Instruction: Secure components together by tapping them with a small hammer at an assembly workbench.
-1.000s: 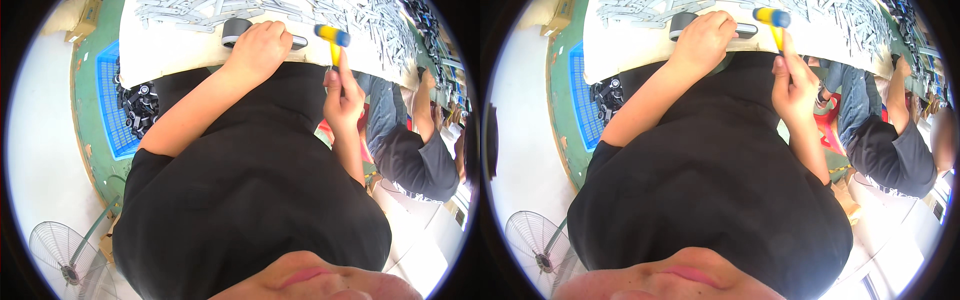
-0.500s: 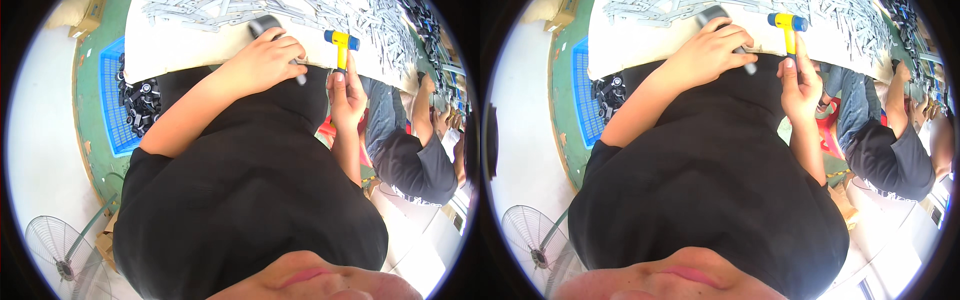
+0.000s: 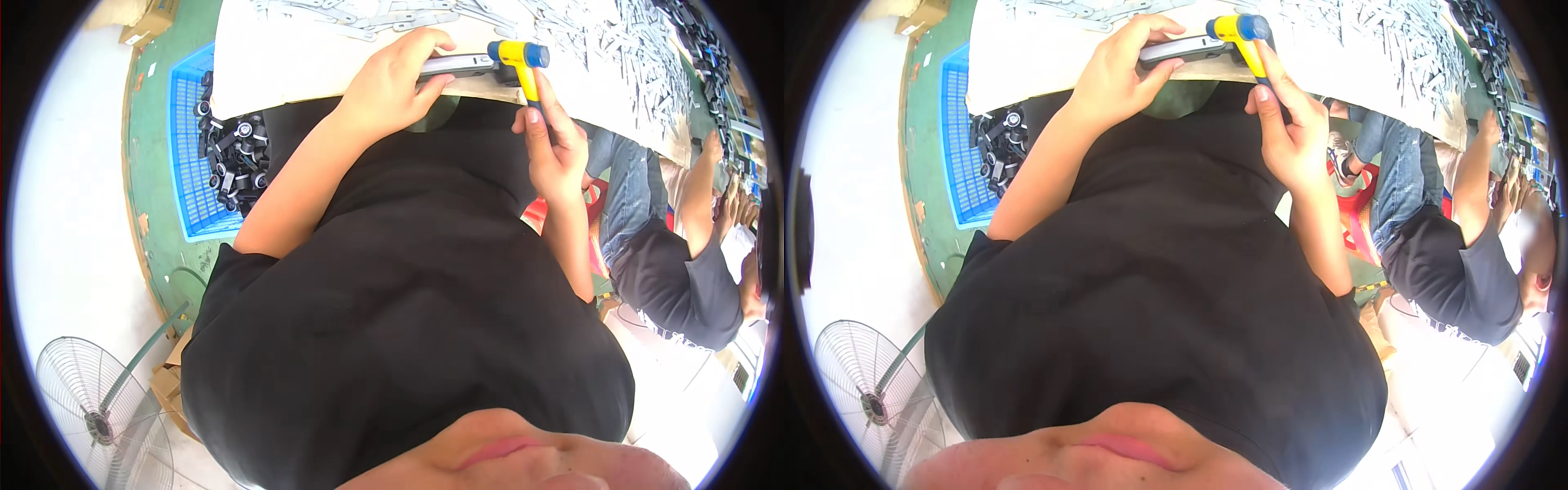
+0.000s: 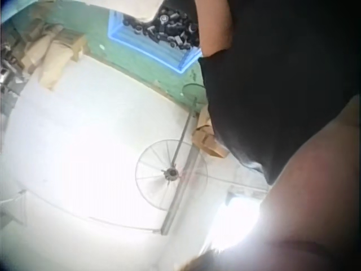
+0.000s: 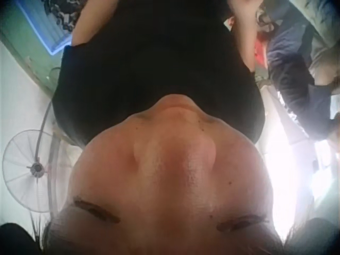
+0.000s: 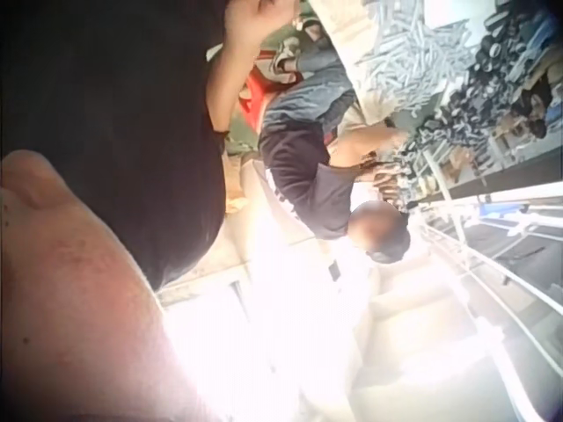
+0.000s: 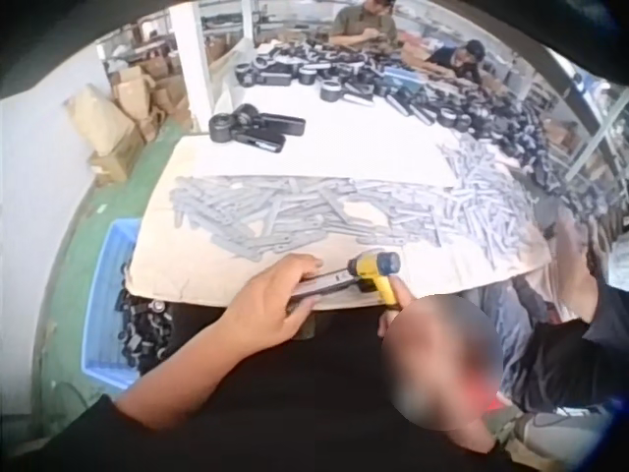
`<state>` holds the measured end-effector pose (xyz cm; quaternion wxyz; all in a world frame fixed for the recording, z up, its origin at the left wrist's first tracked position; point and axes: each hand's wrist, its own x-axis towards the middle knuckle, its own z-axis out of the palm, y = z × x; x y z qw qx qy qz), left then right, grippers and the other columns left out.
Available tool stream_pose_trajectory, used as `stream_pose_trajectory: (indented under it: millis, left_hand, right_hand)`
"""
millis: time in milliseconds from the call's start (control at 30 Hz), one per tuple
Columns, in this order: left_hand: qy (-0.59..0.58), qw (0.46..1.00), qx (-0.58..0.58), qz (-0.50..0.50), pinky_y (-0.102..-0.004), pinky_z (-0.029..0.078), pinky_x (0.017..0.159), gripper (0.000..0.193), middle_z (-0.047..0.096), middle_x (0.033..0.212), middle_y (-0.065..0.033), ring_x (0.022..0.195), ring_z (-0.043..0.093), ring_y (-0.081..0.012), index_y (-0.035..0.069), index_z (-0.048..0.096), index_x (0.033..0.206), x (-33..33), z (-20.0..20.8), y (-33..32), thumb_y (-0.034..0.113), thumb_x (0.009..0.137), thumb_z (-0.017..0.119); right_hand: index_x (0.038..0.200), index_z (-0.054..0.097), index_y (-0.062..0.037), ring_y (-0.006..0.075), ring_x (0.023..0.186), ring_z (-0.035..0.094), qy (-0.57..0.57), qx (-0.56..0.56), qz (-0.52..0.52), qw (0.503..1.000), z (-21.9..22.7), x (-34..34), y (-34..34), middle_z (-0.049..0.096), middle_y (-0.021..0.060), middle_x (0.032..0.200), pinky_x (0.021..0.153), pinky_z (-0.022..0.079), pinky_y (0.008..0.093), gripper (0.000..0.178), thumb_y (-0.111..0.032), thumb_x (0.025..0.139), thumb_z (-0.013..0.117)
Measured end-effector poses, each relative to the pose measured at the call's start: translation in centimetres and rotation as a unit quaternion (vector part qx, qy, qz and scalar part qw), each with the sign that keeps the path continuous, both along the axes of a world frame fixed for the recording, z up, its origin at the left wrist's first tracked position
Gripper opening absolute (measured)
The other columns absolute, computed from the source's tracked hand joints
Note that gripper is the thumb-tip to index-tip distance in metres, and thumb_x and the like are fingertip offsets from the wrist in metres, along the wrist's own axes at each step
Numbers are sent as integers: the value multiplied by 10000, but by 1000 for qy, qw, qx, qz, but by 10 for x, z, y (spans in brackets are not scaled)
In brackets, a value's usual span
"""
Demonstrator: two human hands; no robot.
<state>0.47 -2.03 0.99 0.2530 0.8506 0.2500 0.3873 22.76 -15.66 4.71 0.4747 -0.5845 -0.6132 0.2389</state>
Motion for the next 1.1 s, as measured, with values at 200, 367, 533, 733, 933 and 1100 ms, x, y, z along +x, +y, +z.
stream_pose_trajectory:
  millis: [200, 367, 533, 733, 933, 1100]
  left_hand:
    - [-62, 993, -101, 12, -378, 596, 813, 466, 757, 1012, -111, 952, 750, -293, 67, 576, 1226, 6, 4, 0, 90, 841, 838]
    - [-93, 990, -103, 27, -370, 597, 785, 498, 756, 968, -97, 894, 753, -295, 66, 581, 1240, 11, 1, 3, 76, 823, 852]
    - [-71, 990, -123, 13, -362, 595, 754, 483, 747, 965, -94, 871, 747, -287, 63, 583, 1228, 5, 2, 3, 88, 827, 850]
    - [-74, 990, -123, 11, -354, 585, 708, 496, 738, 973, -101, 836, 731, -296, 70, 580, 1249, 8, -4, 4, 106, 833, 847]
    - [-93, 995, 6, 22, -346, 573, 677, 347, 701, 954, -73, 791, 709, -265, 82, 674, 1173, 11, -12, 1, 66, 850, 799]
    - [-51, 997, 45, 32, -330, 544, 652, 242, 685, 969, -47, 739, 670, -209, 62, 754, 1082, 12, -17, 1, 4, 848, 771]
  right_hand:
    - [1522, 540, -13, 96, 744, 588, -121, 135, 71, 981, 24, -3, 19, 682, 70, 879, 704, 482, 224, 472, 19, 1052, 571]
    - [1498, 558, -2, 152, 730, 633, -144, 134, 43, 980, 13, -13, 16, 690, 98, 853, 735, 526, 272, 488, 71, 1016, 563]
    - [1531, 533, -59, 228, 693, 631, -271, 27, 31, 962, 29, -17, 8, 662, 127, 837, 714, 538, 302, 586, 89, 966, 577]
    - [1556, 509, -146, 348, 802, 729, -388, 5, 19, 922, 13, -13, 11, 716, 195, 929, 755, 585, 467, 603, 56, 991, 566]
    - [1591, 435, -31, 60, 700, 569, -100, 71, -51, 991, 11, -8, -7, 652, 27, 834, 654, 501, 233, 506, -66, 1095, 525]
    - [1540, 538, -132, 237, 621, 653, -338, 9, -64, 939, 4, -3, -4, 668, 85, 716, 944, 520, 409, 523, -42, 1026, 574]
